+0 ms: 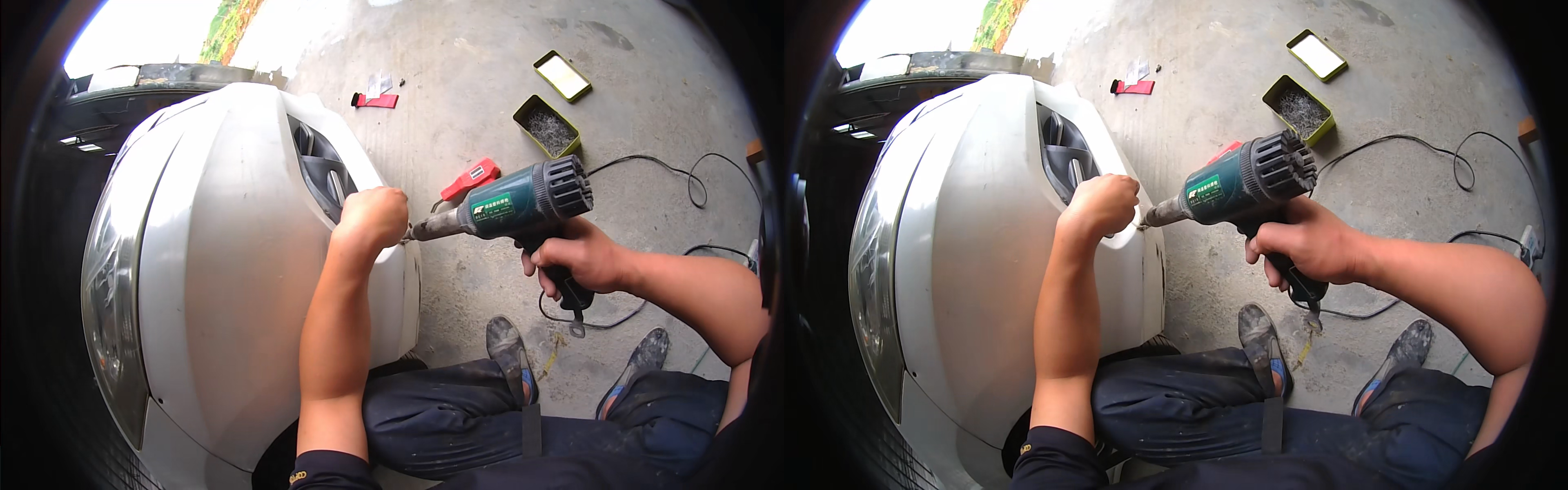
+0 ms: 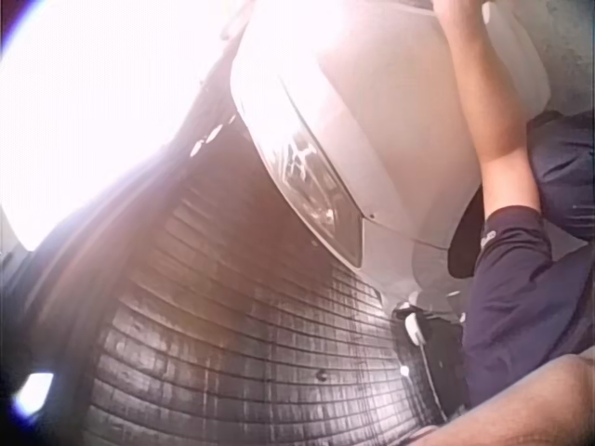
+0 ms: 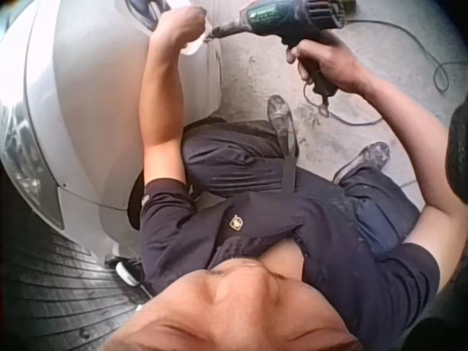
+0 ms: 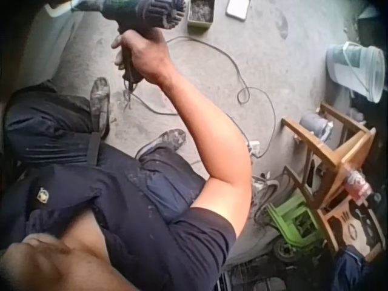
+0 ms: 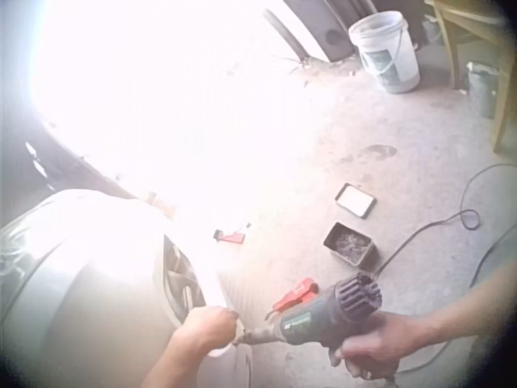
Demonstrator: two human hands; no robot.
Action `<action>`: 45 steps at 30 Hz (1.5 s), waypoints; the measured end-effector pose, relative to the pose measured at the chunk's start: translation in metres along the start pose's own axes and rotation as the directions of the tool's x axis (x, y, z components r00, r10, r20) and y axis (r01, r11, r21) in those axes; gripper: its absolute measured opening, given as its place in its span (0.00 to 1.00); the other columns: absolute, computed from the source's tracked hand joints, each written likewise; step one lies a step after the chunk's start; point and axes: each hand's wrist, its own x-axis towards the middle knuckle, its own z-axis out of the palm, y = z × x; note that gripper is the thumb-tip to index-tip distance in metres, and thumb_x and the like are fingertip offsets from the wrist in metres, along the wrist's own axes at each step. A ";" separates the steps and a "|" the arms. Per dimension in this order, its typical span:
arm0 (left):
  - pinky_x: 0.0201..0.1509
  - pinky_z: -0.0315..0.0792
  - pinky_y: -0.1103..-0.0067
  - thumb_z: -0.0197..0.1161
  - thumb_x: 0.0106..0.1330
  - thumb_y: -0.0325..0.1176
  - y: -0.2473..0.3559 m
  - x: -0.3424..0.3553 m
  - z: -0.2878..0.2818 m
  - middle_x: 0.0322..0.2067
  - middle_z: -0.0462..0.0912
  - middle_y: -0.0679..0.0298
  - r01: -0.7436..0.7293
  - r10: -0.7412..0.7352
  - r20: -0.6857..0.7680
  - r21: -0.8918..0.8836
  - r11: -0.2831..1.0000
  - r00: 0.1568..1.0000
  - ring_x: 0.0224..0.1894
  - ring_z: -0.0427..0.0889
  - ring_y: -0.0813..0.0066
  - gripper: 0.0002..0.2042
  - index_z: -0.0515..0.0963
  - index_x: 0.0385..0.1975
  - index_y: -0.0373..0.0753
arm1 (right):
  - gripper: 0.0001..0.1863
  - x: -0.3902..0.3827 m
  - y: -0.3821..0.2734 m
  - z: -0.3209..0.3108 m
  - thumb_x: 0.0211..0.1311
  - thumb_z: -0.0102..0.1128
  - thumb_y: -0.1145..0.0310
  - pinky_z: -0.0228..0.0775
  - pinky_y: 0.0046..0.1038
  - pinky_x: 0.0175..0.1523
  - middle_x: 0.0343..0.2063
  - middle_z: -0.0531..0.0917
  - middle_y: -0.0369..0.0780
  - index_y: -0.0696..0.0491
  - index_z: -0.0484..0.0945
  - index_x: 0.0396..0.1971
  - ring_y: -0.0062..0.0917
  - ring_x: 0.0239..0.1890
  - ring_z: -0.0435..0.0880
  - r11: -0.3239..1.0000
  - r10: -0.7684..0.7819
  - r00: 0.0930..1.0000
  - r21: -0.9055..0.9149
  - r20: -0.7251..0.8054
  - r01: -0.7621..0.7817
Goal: The person plugs in a heat gun and uses it to apply heat to a white car bumper while feeding a plastic rod into a damaged area. The person sits on the floor during the repair and continues to apply heat and plastic to the same spot.
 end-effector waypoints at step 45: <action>0.44 0.77 0.68 0.52 0.60 0.29 -0.003 -0.002 -0.004 0.36 0.84 0.54 0.097 -0.098 0.026 0.047 0.994 0.995 0.41 0.84 0.58 0.10 0.82 0.33 0.38 | 0.08 0.005 -0.001 0.003 0.55 0.52 0.71 0.74 0.26 0.22 0.23 0.78 0.40 0.60 0.74 0.31 0.22 0.19 0.79 0.999 0.029 0.999 0.036 0.014 -0.029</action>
